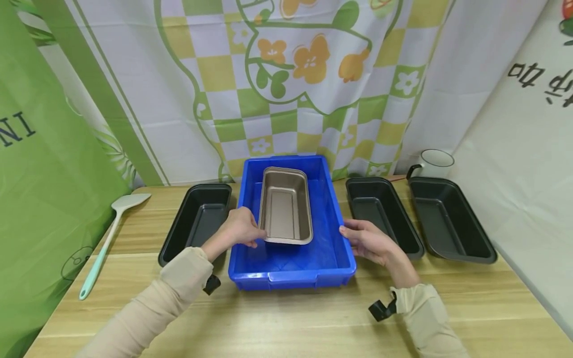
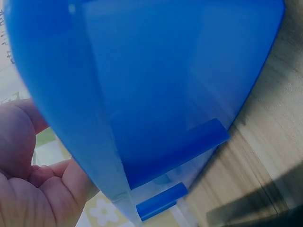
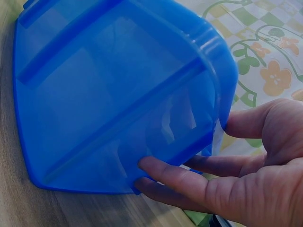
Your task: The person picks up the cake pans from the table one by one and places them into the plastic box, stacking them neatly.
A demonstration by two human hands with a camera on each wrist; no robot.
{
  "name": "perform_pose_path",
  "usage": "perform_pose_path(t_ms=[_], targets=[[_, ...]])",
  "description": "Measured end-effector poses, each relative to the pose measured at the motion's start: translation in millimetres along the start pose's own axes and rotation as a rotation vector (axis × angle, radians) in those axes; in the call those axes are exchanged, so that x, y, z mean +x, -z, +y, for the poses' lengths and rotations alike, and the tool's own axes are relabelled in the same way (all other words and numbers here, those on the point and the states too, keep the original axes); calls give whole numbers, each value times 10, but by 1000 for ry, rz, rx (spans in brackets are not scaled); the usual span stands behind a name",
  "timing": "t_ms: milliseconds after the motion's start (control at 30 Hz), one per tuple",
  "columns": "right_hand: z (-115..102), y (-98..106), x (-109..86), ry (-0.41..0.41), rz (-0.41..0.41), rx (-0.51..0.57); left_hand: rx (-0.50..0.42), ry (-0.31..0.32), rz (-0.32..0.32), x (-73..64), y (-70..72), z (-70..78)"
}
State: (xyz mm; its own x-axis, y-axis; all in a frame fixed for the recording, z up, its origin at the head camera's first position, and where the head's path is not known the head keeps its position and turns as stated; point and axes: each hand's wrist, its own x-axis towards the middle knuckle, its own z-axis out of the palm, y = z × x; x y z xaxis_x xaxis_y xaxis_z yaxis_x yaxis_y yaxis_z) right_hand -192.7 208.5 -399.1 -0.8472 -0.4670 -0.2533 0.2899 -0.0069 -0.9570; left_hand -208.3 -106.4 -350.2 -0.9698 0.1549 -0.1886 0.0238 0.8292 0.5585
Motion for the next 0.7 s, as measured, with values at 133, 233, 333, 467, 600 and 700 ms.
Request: perform_pose_path(t_ms=[133,233,333,467,600,700], targets=[[-4,-2,2,0,-4,6,-10,-21,3,-6,38,12],[-7,-3,3,2,-6,11,-3,-38,12,-7,76,18],[-9,-4,3,1,-4,12,-7,-52,20,-3,116,16],[-7,-1,-3,-4,-1,8,-30,-82,33,7,168,3],[-3,-1,-6,-4,-2,7,-94,-88,63,12,267,-15],[-1,-6,3,-2,-10,20,-190,-79,95,-8,414,-48]])
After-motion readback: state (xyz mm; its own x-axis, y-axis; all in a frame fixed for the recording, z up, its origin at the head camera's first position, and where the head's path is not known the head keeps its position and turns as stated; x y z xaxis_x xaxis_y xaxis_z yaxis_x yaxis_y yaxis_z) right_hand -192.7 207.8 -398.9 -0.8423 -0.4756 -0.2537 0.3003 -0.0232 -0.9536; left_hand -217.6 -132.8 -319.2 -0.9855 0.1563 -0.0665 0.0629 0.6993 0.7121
